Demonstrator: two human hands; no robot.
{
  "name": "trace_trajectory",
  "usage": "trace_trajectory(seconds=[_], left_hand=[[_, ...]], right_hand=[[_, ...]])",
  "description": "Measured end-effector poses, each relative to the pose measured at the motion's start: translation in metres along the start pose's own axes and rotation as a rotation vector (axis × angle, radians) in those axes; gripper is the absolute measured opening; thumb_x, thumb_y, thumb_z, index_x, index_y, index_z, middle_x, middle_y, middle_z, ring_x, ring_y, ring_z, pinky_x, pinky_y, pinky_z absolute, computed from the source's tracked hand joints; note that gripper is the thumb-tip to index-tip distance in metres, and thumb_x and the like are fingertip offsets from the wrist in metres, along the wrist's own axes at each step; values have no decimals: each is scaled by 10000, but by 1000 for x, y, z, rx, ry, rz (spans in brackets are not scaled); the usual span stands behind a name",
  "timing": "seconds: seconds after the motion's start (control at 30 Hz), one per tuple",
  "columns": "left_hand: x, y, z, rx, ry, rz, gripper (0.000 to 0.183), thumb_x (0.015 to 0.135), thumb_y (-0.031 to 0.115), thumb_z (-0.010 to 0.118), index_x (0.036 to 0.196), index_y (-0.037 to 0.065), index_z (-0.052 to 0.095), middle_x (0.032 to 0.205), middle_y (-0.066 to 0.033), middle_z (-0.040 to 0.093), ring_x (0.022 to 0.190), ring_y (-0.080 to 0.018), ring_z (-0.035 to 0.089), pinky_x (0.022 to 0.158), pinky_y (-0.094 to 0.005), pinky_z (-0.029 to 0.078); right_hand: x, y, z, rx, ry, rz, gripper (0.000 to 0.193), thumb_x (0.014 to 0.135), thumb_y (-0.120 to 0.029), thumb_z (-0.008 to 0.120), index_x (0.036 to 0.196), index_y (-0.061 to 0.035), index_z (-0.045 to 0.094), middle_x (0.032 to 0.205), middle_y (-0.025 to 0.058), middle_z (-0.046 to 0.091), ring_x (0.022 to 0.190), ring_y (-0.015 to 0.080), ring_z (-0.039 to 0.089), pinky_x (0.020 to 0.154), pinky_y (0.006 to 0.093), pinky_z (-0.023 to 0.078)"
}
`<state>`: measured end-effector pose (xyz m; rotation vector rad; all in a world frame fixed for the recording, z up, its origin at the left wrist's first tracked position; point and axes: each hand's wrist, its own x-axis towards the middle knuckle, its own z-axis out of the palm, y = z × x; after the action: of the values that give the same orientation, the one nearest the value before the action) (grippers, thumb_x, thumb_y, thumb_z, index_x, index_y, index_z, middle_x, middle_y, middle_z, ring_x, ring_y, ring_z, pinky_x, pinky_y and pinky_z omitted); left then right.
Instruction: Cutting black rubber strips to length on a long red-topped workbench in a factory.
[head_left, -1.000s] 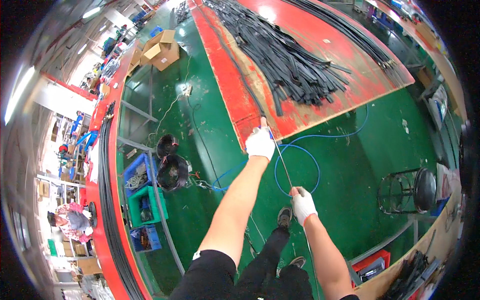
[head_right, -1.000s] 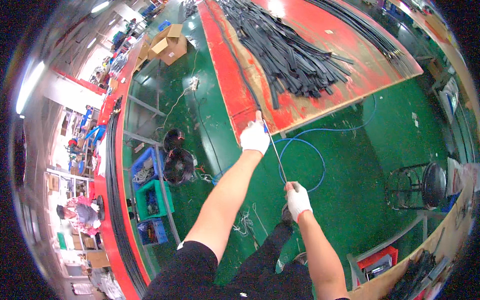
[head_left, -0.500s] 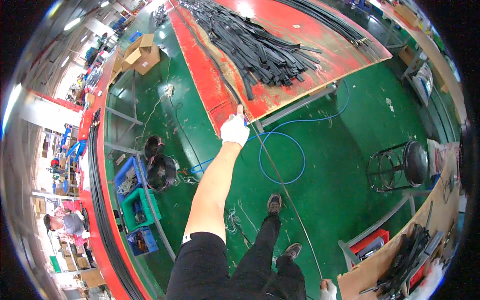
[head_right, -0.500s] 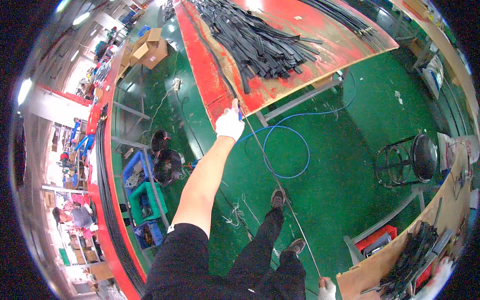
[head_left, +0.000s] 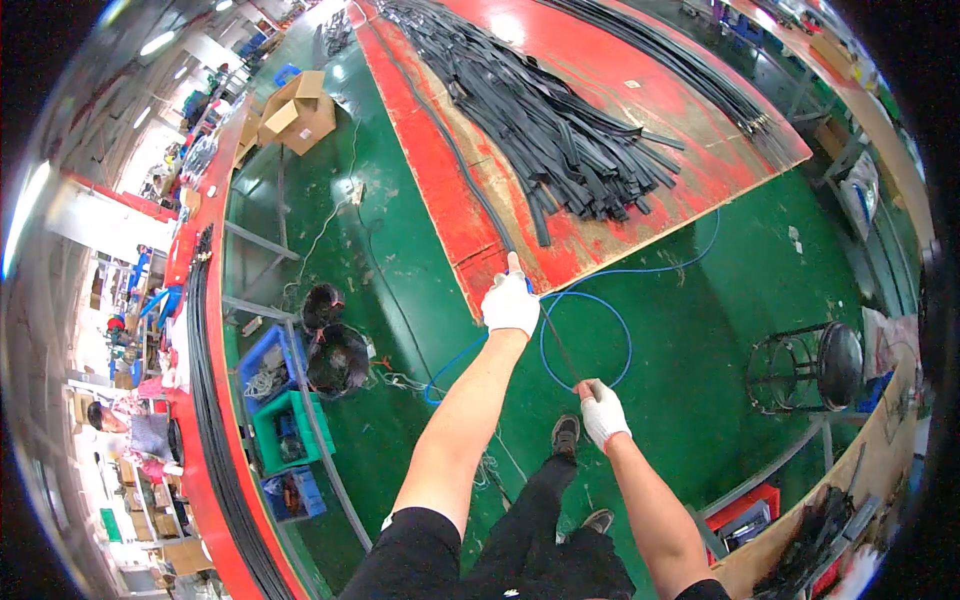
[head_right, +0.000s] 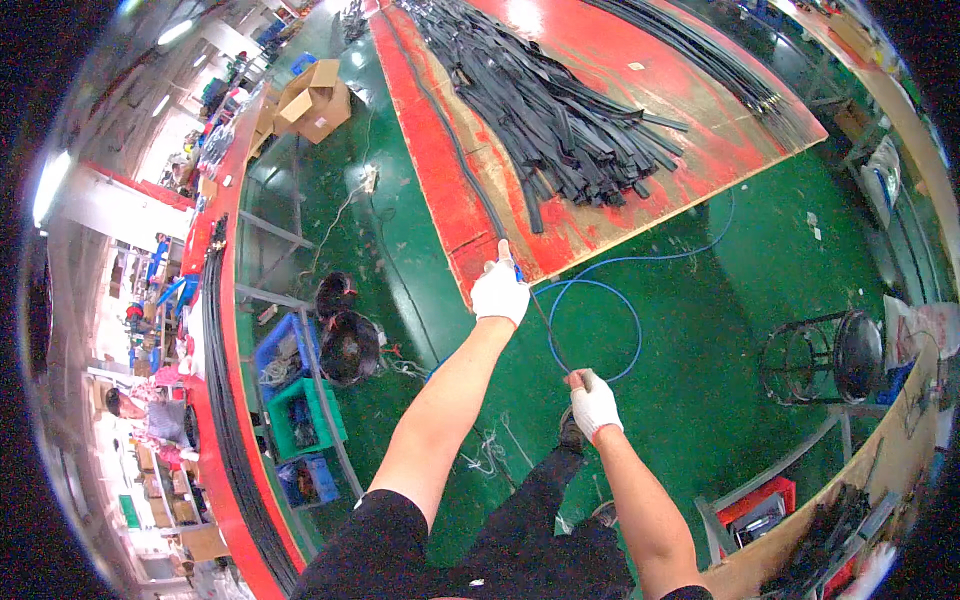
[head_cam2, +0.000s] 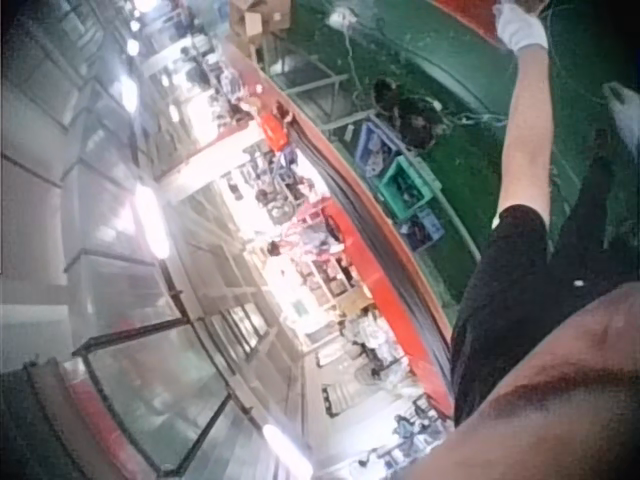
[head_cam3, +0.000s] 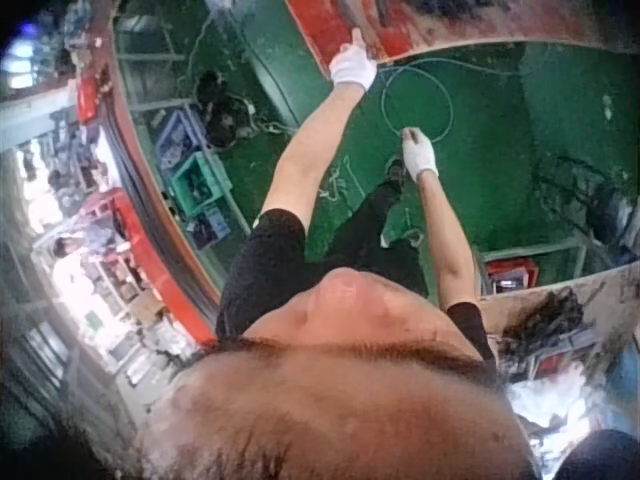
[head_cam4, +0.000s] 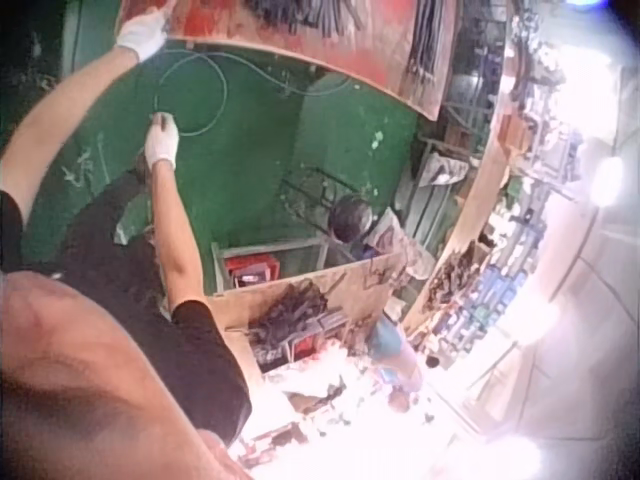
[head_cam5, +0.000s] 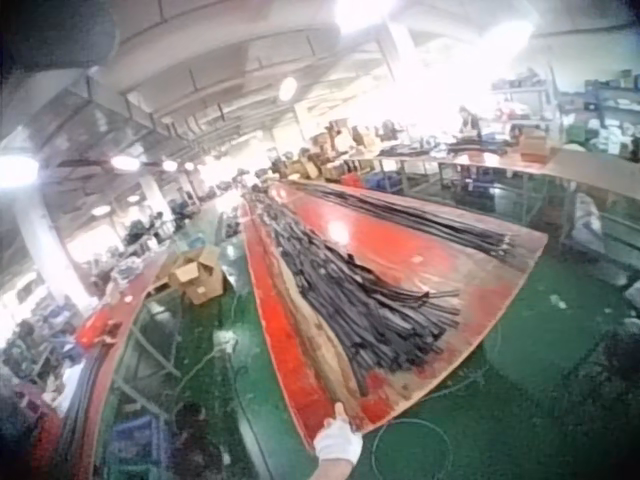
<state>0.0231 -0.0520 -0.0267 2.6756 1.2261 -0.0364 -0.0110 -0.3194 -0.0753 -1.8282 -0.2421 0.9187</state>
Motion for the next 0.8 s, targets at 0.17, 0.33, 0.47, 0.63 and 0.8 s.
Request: trace_trajectory(seconds=[0.17,0.33,0.47,0.63,0.8], left_hand=[[3,5,3,30,25,-58,852,924,276,675,1681,113,321,1251,-253,678,1034,-404,747,911,-498,603],[-10,12,7,30,65,-27,738,965,261,582,1661,126,374,1246,-276,679,1034,-423,746,906,-517,597],[-18,14,11,69,103,2,727,958,259,593,1645,119,402,1216,-269,694,1029,-421,748,893,-515,600],[-24,12,18,105,145,127,711,954,238,599,1630,117,414,1143,-251,703,999,-425,746,871,-520,602],[-55,16,26,63,61,163,746,937,205,605,1641,115,375,1154,-280,678,972,-443,740,841,-536,608]], right_hand=[[4,5,10,-2,34,32,324,1111,-309,547,1068,-23,692,965,121,713,875,232,655,820,374,520],[-37,40,-16,108,19,69,305,1100,-298,573,1032,-25,690,880,70,646,813,180,568,778,346,484],[-102,74,-43,164,-56,221,270,1089,-259,566,1014,-31,691,859,33,623,794,146,525,735,331,454],[-207,134,-77,261,-42,269,244,1103,-244,570,980,-51,657,821,-12,563,766,99,489,675,293,407],[-242,152,-92,246,-14,319,259,1098,-257,584,989,-40,675,826,9,594,727,109,518,650,286,435]])
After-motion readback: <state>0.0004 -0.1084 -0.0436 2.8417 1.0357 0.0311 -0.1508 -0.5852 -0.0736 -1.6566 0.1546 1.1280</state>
